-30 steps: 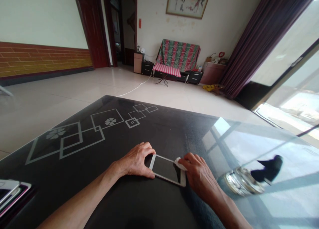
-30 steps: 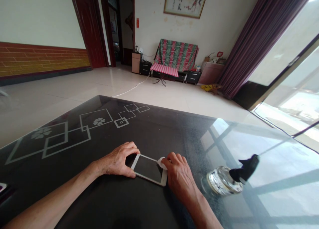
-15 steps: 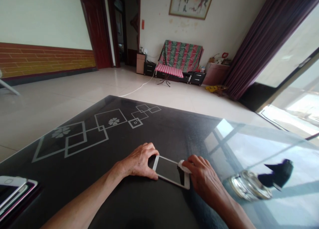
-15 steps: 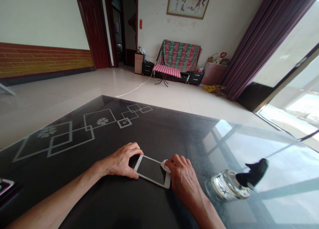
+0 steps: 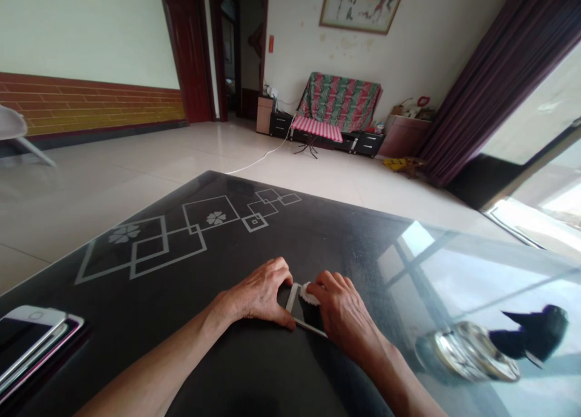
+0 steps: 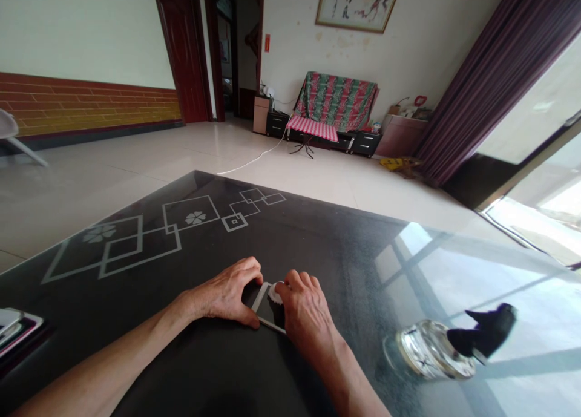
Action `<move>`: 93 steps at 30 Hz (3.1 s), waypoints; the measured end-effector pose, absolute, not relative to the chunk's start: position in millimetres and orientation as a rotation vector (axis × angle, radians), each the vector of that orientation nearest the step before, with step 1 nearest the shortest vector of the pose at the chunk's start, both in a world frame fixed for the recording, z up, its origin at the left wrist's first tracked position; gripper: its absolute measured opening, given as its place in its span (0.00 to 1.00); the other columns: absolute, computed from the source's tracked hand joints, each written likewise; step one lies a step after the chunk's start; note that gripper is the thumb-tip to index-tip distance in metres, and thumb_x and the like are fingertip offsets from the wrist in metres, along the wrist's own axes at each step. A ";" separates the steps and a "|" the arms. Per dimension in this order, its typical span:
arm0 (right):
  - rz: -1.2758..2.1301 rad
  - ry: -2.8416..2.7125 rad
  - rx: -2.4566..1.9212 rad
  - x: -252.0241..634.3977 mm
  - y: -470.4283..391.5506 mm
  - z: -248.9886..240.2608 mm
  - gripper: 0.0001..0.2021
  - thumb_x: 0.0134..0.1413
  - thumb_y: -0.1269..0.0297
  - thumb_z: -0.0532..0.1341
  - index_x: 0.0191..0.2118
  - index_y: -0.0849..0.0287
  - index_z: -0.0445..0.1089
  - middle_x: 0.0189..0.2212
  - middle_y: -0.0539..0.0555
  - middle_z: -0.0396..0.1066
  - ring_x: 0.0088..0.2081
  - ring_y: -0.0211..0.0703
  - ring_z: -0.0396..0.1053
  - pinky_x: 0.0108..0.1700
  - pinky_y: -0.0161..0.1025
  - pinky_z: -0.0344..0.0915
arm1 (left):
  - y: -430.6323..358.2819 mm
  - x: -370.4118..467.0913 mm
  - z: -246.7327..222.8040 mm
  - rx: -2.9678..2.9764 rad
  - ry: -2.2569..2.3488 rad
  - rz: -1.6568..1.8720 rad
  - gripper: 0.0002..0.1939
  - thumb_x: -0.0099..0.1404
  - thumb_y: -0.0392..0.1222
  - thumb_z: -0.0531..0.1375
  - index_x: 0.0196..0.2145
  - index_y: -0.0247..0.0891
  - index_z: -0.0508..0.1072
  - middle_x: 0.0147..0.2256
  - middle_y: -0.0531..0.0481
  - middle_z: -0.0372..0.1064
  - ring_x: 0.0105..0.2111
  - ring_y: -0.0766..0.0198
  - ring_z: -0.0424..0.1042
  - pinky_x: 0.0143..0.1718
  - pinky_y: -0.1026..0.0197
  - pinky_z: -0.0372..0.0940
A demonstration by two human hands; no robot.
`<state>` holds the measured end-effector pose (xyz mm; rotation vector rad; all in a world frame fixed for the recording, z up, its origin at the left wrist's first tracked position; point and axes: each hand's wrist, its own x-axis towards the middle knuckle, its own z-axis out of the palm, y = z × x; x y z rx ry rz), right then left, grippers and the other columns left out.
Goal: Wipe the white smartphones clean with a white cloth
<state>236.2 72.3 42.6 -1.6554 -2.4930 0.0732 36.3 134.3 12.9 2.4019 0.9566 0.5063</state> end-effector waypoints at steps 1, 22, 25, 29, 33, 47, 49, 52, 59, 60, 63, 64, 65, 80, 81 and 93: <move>0.077 -2.496 -1.652 232.8 74.5 42.5 0.13 0.56 0.76 0.54 0.41 0.54 0.72 0.37 0.53 0.64 0.37 0.42 0.60 0.41 0.38 0.54 | 134.7 36.4 12.6 2.403 0.955 0.507 0.32 0.37 0.56 0.72 0.37 0.40 0.68 0.40 0.50 0.60 0.39 0.57 0.65 0.38 0.58 0.64; 0.099 -2.399 -1.747 272.8 59.5 41.1 0.20 0.51 0.80 0.52 0.44 0.52 0.72 0.36 0.53 0.65 0.38 0.43 0.61 0.42 0.39 0.54 | 133.1 37.2 18.0 2.474 0.903 0.493 0.29 0.40 0.53 0.72 0.39 0.42 0.69 0.40 0.51 0.61 0.40 0.57 0.64 0.42 0.58 0.63; 0.082 -2.399 -1.762 269.6 59.0 41.4 0.19 0.52 0.79 0.52 0.43 0.51 0.72 0.36 0.53 0.65 0.38 0.43 0.61 0.42 0.39 0.54 | 131.5 38.2 19.7 2.489 0.919 0.491 0.28 0.40 0.52 0.72 0.38 0.41 0.69 0.39 0.51 0.61 0.39 0.57 0.64 0.42 0.58 0.63; 0.054 -2.358 -1.811 282.3 48.5 39.2 0.19 0.54 0.78 0.52 0.44 0.51 0.71 0.36 0.53 0.65 0.37 0.43 0.62 0.42 0.39 0.55 | 130.4 38.9 19.5 2.502 0.915 0.498 0.28 0.40 0.52 0.71 0.37 0.41 0.69 0.39 0.51 0.61 0.39 0.57 0.64 0.42 0.57 0.63; 0.021 -2.320 -1.843 298.2 35.9 35.5 0.19 0.55 0.77 0.51 0.45 0.50 0.70 0.38 0.53 0.66 0.37 0.43 0.62 0.42 0.39 0.55 | 130.8 38.5 18.2 2.504 0.919 0.503 0.28 0.39 0.51 0.72 0.38 0.41 0.69 0.39 0.51 0.61 0.39 0.58 0.64 0.41 0.58 0.63; -0.011 -2.231 -1.908 278.6 2.1 36.3 0.18 0.54 0.78 0.51 0.44 0.55 0.71 0.36 0.54 0.66 0.37 0.43 0.62 0.41 0.39 0.54 | 133.2 37.6 16.7 2.533 0.905 0.504 0.28 0.41 0.53 0.70 0.38 0.41 0.70 0.40 0.51 0.62 0.39 0.57 0.65 0.42 0.57 0.62; -0.013 -2.236 -1.907 273.3 -5.5 37.9 0.17 0.54 0.79 0.51 0.43 0.55 0.71 0.36 0.54 0.66 0.37 0.43 0.62 0.40 0.39 0.54 | 133.2 37.5 16.4 2.531 0.902 0.503 0.28 0.41 0.54 0.70 0.39 0.41 0.70 0.40 0.50 0.62 0.40 0.57 0.65 0.42 0.57 0.62; -0.024 -2.242 -1.889 268.6 -15.7 39.0 0.17 0.53 0.79 0.52 0.43 0.55 0.71 0.36 0.54 0.67 0.36 0.44 0.62 0.39 0.39 0.55 | 133.2 37.4 16.1 2.529 0.902 0.502 0.29 0.41 0.54 0.70 0.39 0.41 0.70 0.40 0.50 0.62 0.40 0.57 0.65 0.42 0.56 0.63; 0.067 -2.255 -1.824 270.2 -28.1 37.4 0.17 0.55 0.78 0.52 0.44 0.54 0.71 0.37 0.55 0.67 0.37 0.45 0.62 0.40 0.40 0.56 | 132.9 36.6 17.4 2.527 0.890 0.496 0.28 0.42 0.53 0.71 0.39 0.40 0.70 0.41 0.50 0.62 0.40 0.57 0.65 0.43 0.57 0.63; 0.073 -2.258 -1.819 270.3 -27.6 37.5 0.17 0.55 0.78 0.52 0.44 0.54 0.71 0.37 0.55 0.67 0.37 0.45 0.61 0.41 0.40 0.56 | 133.0 36.3 17.7 2.526 0.883 0.494 0.28 0.42 0.53 0.71 0.39 0.40 0.70 0.41 0.50 0.61 0.41 0.57 0.65 0.43 0.57 0.63; 0.075 -2.275 -1.802 269.3 -24.4 38.3 0.17 0.56 0.78 0.52 0.44 0.53 0.71 0.37 0.54 0.67 0.37 0.45 0.61 0.41 0.41 0.55 | 133.8 34.5 18.6 2.529 0.856 0.480 0.29 0.42 0.53 0.71 0.40 0.40 0.70 0.42 0.49 0.61 0.41 0.56 0.65 0.44 0.57 0.63; 0.074 -2.280 -1.793 268.9 -23.2 38.5 0.16 0.56 0.78 0.53 0.43 0.53 0.71 0.37 0.54 0.67 0.37 0.45 0.61 0.41 0.41 0.55 | 134.3 33.7 19.0 2.531 0.841 0.472 0.30 0.42 0.53 0.71 0.41 0.40 0.70 0.42 0.49 0.61 0.42 0.56 0.65 0.44 0.57 0.63; 0.072 -2.286 -1.783 268.5 -22.1 38.5 0.16 0.56 0.78 0.53 0.43 0.53 0.71 0.37 0.54 0.67 0.37 0.45 0.61 0.41 0.41 0.55 | 134.8 32.7 19.3 2.532 0.825 0.461 0.30 0.41 0.53 0.71 0.42 0.41 0.70 0.43 0.49 0.61 0.42 0.56 0.65 0.44 0.57 0.63; -0.214 -2.314 -1.678 261.4 -21.1 32.7 0.19 0.52 0.81 0.53 0.44 0.53 0.70 0.38 0.53 0.69 0.37 0.46 0.62 0.40 0.43 0.56 | 139.7 27.6 20.8 2.479 0.769 0.408 0.29 0.44 0.47 0.70 0.46 0.44 0.71 0.46 0.49 0.61 0.46 0.54 0.65 0.48 0.56 0.62; -0.220 -2.314 -1.643 264.0 -21.9 33.1 0.20 0.52 0.82 0.52 0.45 0.53 0.70 0.39 0.53 0.69 0.37 0.45 0.62 0.41 0.42 0.56 | 140.0 27.6 20.4 2.476 0.771 0.403 0.29 0.44 0.47 0.70 0.46 0.44 0.71 0.46 0.49 0.61 0.46 0.54 0.65 0.48 0.56 0.62; -0.122 -2.355 -1.522 278.6 -16.7 41.0 0.16 0.54 0.76 0.54 0.44 0.50 0.71 0.38 0.51 0.70 0.36 0.43 0.63 0.40 0.40 0.56 | 142.0 26.2 19.3 2.458 0.758 0.399 0.31 0.44 0.46 0.70 0.48 0.44 0.71 0.47 0.48 0.62 0.46 0.53 0.65 0.49 0.55 0.62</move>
